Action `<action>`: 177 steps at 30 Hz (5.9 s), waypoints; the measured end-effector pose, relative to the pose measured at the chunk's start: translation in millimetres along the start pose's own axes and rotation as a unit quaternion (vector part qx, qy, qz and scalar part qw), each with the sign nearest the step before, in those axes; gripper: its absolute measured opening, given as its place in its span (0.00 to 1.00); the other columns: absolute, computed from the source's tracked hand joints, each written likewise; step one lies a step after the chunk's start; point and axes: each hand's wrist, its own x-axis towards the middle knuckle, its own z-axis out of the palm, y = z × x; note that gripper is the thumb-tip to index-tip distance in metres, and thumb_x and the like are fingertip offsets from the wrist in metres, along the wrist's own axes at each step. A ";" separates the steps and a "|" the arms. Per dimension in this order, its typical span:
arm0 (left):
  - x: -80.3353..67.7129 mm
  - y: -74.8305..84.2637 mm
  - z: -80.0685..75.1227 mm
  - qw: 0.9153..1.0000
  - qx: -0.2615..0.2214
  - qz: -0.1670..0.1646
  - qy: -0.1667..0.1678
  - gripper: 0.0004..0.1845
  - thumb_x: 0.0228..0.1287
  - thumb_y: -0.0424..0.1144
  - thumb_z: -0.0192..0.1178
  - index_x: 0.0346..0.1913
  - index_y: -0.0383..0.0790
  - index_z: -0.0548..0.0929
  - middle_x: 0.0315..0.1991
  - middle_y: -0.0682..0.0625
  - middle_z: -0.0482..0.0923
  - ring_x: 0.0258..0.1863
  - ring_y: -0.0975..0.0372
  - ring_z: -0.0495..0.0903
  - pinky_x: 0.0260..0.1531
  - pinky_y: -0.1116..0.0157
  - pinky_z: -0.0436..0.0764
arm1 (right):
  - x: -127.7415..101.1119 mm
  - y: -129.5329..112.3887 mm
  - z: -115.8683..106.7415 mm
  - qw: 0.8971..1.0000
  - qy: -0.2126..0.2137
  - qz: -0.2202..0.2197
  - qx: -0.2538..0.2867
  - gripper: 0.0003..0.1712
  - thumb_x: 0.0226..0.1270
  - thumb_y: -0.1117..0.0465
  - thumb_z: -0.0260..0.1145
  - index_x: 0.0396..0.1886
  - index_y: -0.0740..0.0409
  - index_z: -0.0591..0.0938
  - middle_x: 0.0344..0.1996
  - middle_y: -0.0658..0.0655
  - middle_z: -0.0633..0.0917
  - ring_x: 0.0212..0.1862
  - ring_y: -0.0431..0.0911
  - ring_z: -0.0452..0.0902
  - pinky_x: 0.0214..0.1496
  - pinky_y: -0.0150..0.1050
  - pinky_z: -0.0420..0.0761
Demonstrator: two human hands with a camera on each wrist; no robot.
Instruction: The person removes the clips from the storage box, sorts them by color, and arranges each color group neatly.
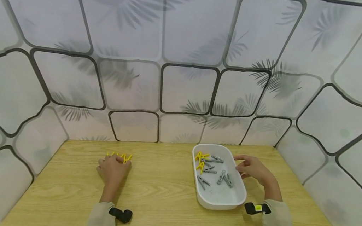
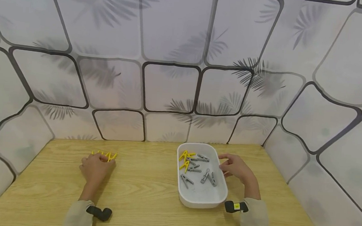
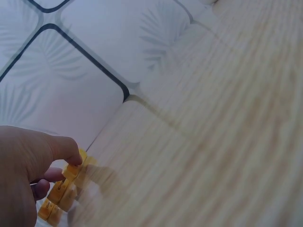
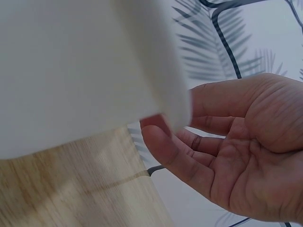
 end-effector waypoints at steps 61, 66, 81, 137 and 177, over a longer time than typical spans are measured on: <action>-4.2 96.6 2.8 0.981 -0.077 0.178 -0.011 0.12 0.57 0.45 0.72 0.35 0.40 0.83 0.32 0.42 0.75 0.37 0.48 0.69 0.49 0.44 0.63 | -3.3 1.7 -4.2 1.000 0.010 -0.004 -0.018 0.28 0.72 0.66 0.62 0.68 0.74 0.69 0.40 0.65 0.86 0.40 0.48 0.84 0.43 0.49 0.87; -6.0 136.5 11.5 0.964 -0.045 0.258 -0.051 0.13 0.57 0.45 0.73 0.36 0.40 0.84 0.30 0.46 0.74 0.35 0.51 0.67 0.46 0.47 0.64 | -1.6 0.9 -3.2 1.000 0.011 -0.005 -0.022 0.28 0.73 0.66 0.62 0.68 0.73 0.70 0.40 0.65 0.86 0.40 0.48 0.84 0.43 0.49 0.87; -22.3 206.9 48.5 0.898 0.006 0.399 -0.185 0.13 0.60 0.46 0.71 0.40 0.41 0.85 0.31 0.49 0.77 0.36 0.55 0.69 0.48 0.50 0.66 | -1.4 -3.9 -2.5 1.000 0.008 0.007 -0.020 0.29 0.72 0.66 0.62 0.69 0.73 0.70 0.41 0.66 0.85 0.39 0.48 0.84 0.44 0.50 0.87; -47.0 226.6 104.4 0.798 0.208 0.425 -0.373 0.09 0.53 0.48 0.76 0.34 0.57 0.86 0.36 0.61 0.78 0.44 0.62 0.67 0.59 0.57 0.60 | 1.6 -0.4 1.3 1.000 0.011 0.015 -0.010 0.28 0.73 0.66 0.62 0.69 0.72 0.70 0.41 0.65 0.86 0.37 0.48 0.85 0.44 0.49 0.87; -46.0 219.8 110.3 0.808 0.121 0.463 -0.343 0.06 0.55 0.45 0.73 0.33 0.56 0.84 0.30 0.62 0.75 0.38 0.65 0.66 0.54 0.56 0.59 | -0.5 -2.1 2.8 1.000 0.012 0.018 -0.004 0.27 0.73 0.67 0.61 0.68 0.71 0.71 0.39 0.63 0.86 0.38 0.46 0.84 0.43 0.47 0.87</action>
